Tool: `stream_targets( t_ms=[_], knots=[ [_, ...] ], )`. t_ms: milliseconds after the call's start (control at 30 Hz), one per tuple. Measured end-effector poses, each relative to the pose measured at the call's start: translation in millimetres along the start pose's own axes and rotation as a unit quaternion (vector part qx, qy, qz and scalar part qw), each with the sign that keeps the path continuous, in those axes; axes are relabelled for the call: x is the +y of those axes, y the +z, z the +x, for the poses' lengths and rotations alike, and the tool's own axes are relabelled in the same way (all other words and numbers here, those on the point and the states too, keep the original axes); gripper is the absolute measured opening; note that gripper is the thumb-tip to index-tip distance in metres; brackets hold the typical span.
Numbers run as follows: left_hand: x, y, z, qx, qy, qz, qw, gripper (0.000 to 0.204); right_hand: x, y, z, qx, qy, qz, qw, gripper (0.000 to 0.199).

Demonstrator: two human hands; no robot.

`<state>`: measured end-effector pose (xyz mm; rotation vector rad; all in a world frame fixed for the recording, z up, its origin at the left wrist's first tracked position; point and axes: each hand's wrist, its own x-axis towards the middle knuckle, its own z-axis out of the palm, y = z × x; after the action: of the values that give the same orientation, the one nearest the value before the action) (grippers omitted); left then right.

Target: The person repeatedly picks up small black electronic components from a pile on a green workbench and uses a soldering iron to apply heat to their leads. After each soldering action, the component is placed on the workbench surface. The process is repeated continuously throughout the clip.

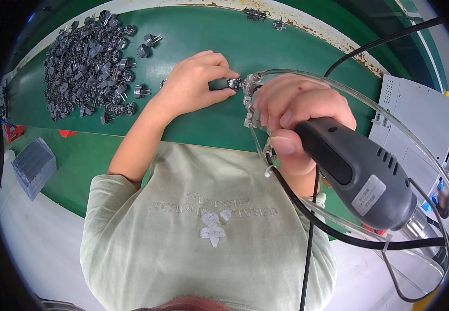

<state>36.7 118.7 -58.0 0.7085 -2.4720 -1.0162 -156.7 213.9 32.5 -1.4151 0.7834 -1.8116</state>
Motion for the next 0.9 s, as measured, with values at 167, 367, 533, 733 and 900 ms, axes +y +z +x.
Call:
stream_targets(
  t_ms=[167, 367, 533, 733, 900],
  knots=[
    [0, 0, 1, -0.005, 0.001, 0.000, 1.000, 0.025, 5, 3, 6, -0.026, -0.016, -0.018, 0.999, 0.026],
    [0, 1, 1, -0.008, -0.003, -0.001, 1.000, 0.024, 13, 4, 12, -0.053, -0.011, -0.047, 0.997, 0.017],
    [-3, 1, 1, -0.002, 0.014, -0.005, 1.000, 0.027, 11, 8, 6, -0.071, -0.021, -0.063, 0.995, 0.018],
    [-1, 0, 1, -0.007, -0.004, -0.004, 1.000, 0.030, -15, -2, 9, 0.011, -0.018, 0.013, 1.000, 0.033],
    [-2, 0, -1, 0.000, 0.000, -0.013, 1.000, 0.029, -29, -3, 6, -0.030, -0.023, -0.016, 0.999, 0.037]
  ],
)
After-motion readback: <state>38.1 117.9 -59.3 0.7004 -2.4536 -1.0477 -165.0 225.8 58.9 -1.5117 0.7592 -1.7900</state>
